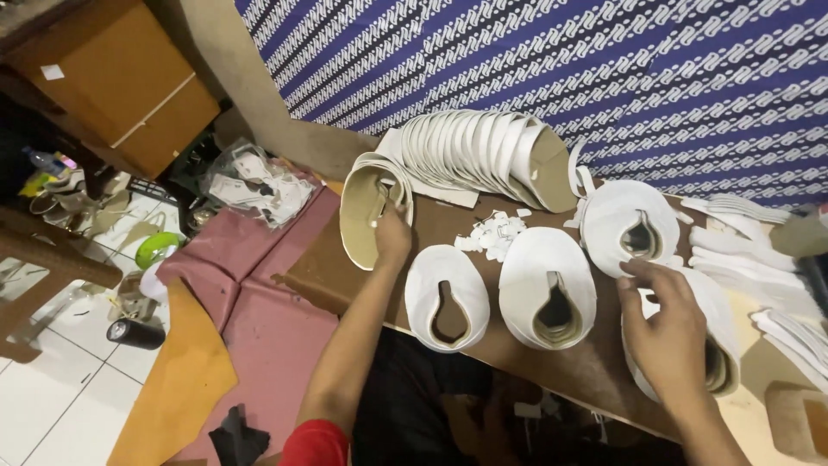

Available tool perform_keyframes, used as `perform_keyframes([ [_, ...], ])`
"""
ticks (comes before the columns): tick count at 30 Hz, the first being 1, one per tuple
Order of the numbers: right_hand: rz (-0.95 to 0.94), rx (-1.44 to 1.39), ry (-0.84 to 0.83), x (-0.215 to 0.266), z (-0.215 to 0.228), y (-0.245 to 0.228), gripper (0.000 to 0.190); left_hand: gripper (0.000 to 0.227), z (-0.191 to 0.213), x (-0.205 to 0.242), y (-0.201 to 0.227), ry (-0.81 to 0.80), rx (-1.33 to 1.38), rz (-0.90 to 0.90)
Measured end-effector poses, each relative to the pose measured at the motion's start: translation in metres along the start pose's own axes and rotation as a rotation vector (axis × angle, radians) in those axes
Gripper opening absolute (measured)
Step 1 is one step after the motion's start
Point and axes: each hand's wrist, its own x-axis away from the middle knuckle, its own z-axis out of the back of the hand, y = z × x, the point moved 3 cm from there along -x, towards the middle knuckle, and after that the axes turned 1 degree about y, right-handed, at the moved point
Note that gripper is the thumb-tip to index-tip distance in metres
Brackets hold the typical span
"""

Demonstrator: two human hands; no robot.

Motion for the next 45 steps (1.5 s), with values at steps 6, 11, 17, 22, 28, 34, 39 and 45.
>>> perform_keyframes([
  [6,-0.098,-0.005,-0.052,0.009,0.006,-0.028,0.02,0.032,0.08,0.017,0.036,0.35,-0.147,-0.102],
  [11,-0.374,-0.431,-0.357,0.026,-0.043,-0.029,0.032,0.033,0.145,0.141,0.14,0.499,0.512,-0.144],
  [17,-0.699,-1.111,-0.643,0.041,-0.08,-0.083,0.061,0.031,0.072,0.274,0.175,0.105,1.645,0.3],
  [22,-0.901,-1.215,-0.142,0.005,-0.02,-0.084,0.054,0.027,0.047,0.305,0.181,-0.38,1.745,0.259],
  [28,-0.836,-1.323,-0.155,0.011,-0.015,-0.008,0.054,0.039,0.071,0.287,0.184,-0.496,1.952,0.447],
  [34,-0.734,-1.425,-0.209,0.016,-0.019,0.034,0.056,0.041,0.073,0.293,0.188,-0.538,1.988,0.556],
  [39,-0.742,-1.429,-0.304,0.011,-0.01,0.024,0.051,0.06,0.071,0.291,0.186,-0.667,2.129,0.631],
  [45,-0.761,-1.165,-0.444,0.028,0.055,-0.074,0.054,0.054,0.003,0.288,0.083,-1.06,1.549,0.578],
])
